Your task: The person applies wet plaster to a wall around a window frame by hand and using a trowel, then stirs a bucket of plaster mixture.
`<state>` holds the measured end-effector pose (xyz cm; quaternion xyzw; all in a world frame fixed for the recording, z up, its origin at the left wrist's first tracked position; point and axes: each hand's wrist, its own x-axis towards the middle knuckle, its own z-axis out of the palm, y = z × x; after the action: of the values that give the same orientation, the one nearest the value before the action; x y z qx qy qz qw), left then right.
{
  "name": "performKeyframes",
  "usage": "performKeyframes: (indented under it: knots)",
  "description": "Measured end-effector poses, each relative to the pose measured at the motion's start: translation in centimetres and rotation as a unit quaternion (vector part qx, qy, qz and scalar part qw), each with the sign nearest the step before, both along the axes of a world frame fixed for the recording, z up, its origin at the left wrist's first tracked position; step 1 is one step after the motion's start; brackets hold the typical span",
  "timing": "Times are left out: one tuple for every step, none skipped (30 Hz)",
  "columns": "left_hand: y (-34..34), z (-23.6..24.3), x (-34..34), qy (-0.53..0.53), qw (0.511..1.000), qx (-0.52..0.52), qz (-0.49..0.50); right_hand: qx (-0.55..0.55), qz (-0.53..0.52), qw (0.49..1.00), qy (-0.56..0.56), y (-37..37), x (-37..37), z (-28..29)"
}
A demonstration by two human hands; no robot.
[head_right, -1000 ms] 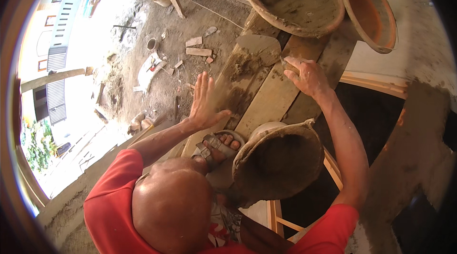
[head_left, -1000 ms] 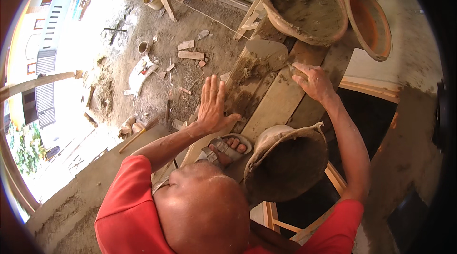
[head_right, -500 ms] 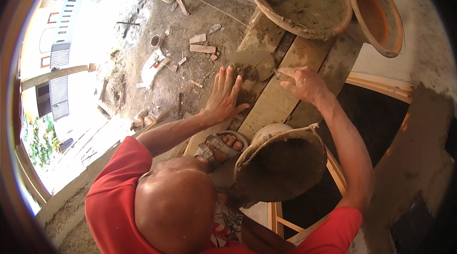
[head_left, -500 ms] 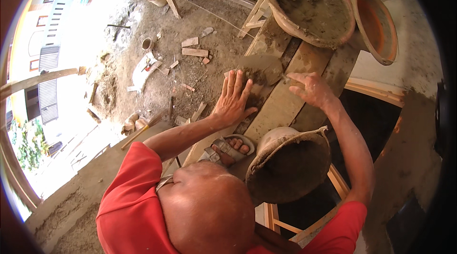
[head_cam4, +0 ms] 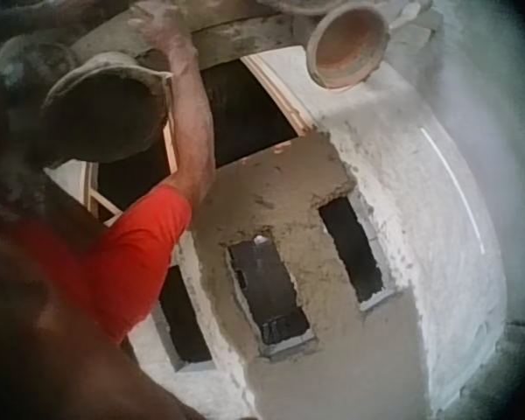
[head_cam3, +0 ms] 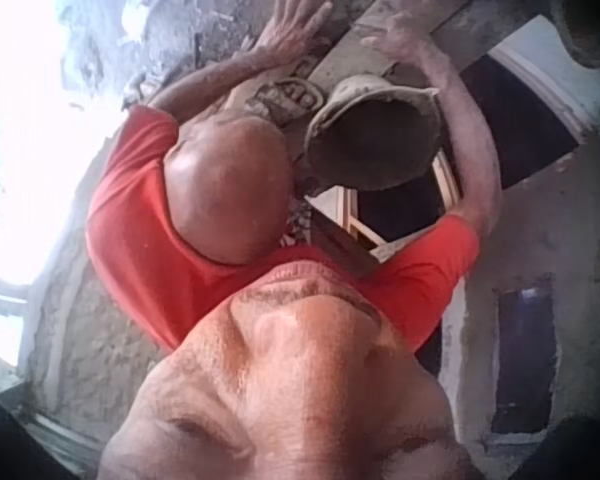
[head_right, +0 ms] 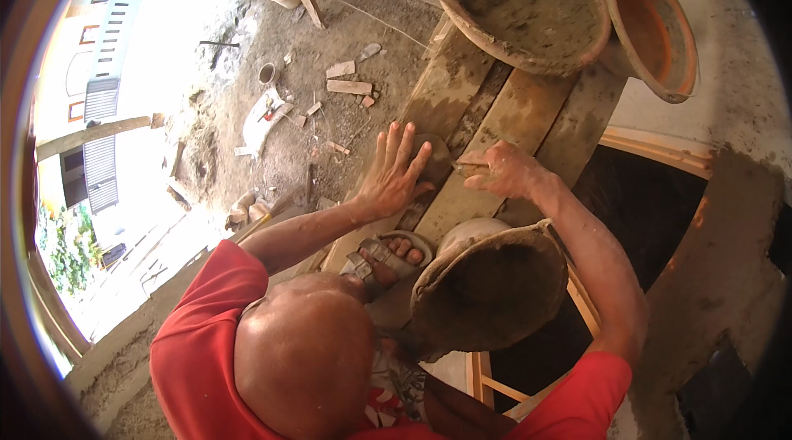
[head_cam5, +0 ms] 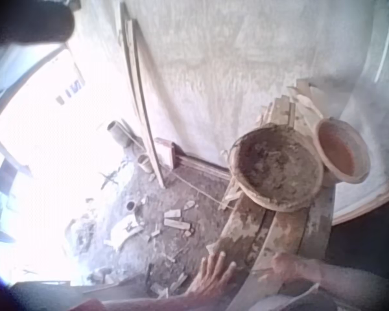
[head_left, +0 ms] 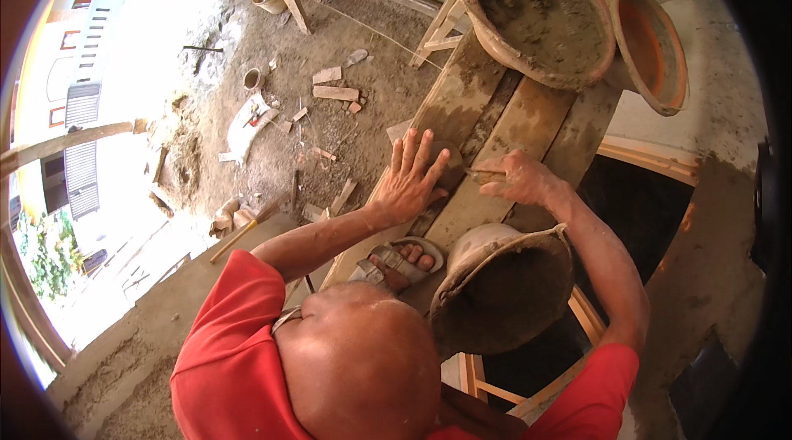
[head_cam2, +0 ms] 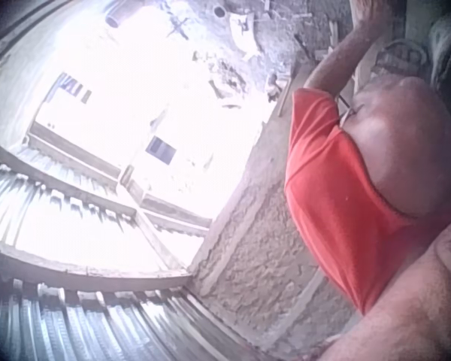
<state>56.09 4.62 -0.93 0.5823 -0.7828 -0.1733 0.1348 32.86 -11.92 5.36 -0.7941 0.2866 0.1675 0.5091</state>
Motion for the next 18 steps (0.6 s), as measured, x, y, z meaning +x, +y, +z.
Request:
performKeyframes:
  knots:
    - [-0.4,0.7,0.1,0.025,1.000,0.006,-0.006,0.012,-0.010,1.000,0.012,-0.1,0.0,0.2]
    - [-0.8,1.4,0.3,0.024,0.999,0.019,0.044,-0.001,-0.018,1.000,0.005,-0.1,-0.3,0.2]
    - [-1.3,2.1,0.6,0.023,0.995,0.032,0.094,-0.014,-0.026,1.000,-0.001,-0.1,-0.9,0.2]
    - [-1.7,2.6,1.0,0.024,0.988,0.047,0.143,-0.026,-0.034,0.999,-0.004,0.1,-1.6,0.3]
    - [-2.5,2.7,2.1,0.000,0.976,0.078,0.202,-0.013,-0.057,0.998,-0.003,-0.1,-1.8,1.0]
    - [-2.9,2.7,3.3,0.043,0.974,0.031,0.222,-0.001,-0.080,0.997,-0.002,-0.5,-2.3,2.1]
    - [-3.2,2.7,4.7,0.085,0.967,-0.016,0.241,0.011,-0.104,0.995,-0.002,-0.9,-2.7,3.3]
    - [-3.0,2.9,5.6,0.126,0.956,-0.062,0.258,0.002,-0.128,0.992,-0.011,-1.0,-3.3,4.4]
    - [-2.7,3.4,6.1,0.148,0.952,-0.042,0.263,-0.007,-0.153,0.988,-0.020,-1.0,-4.0,5.7]
    - [-2.6,4.2,6.3,0.172,0.948,-0.022,0.265,-0.016,-0.179,0.983,-0.024,-0.9,-4.9,7.2]
    - [-2.1,4.8,6.5,0.191,0.943,-0.001,0.272,-0.019,-0.201,0.979,-0.032,-0.7,-5.5,8.4]
    - [-1.4,4.9,6.5,0.206,0.941,0.022,0.266,-0.020,-0.222,0.974,-0.037,-0.4,-6.1,9.8]
    - [-0.6,5.0,6.5,0.222,0.938,0.045,0.262,-0.022,-0.243,0.969,-0.042,0.0,-6.8,11.3]
    - [0.0,5.2,6.3,0.238,0.935,0.065,0.254,-0.026,-0.255,0.965,-0.047,0.5,-7.7,12.9]
    - [0.8,4.8,6.1,0.221,0.944,0.062,0.238,-0.029,-0.268,0.962,-0.051,1.3,-8.6,14.5]
    - [1.3,4.8,5.8,0.221,0.945,0.070,0.232,-0.036,-0.282,0.957,-0.055,2.4,-9.5,16.5]
    - [1.1,4.9,5.0,0.231,0.946,0.076,0.214,-0.072,-0.313,0.946,-0.052,4.3,-10.5,19.4]
    - [2.1,4.8,4.9,0.218,0.948,0.089,0.217,-0.086,-0.329,0.938,-0.065,5.7,-11.2,19.7]
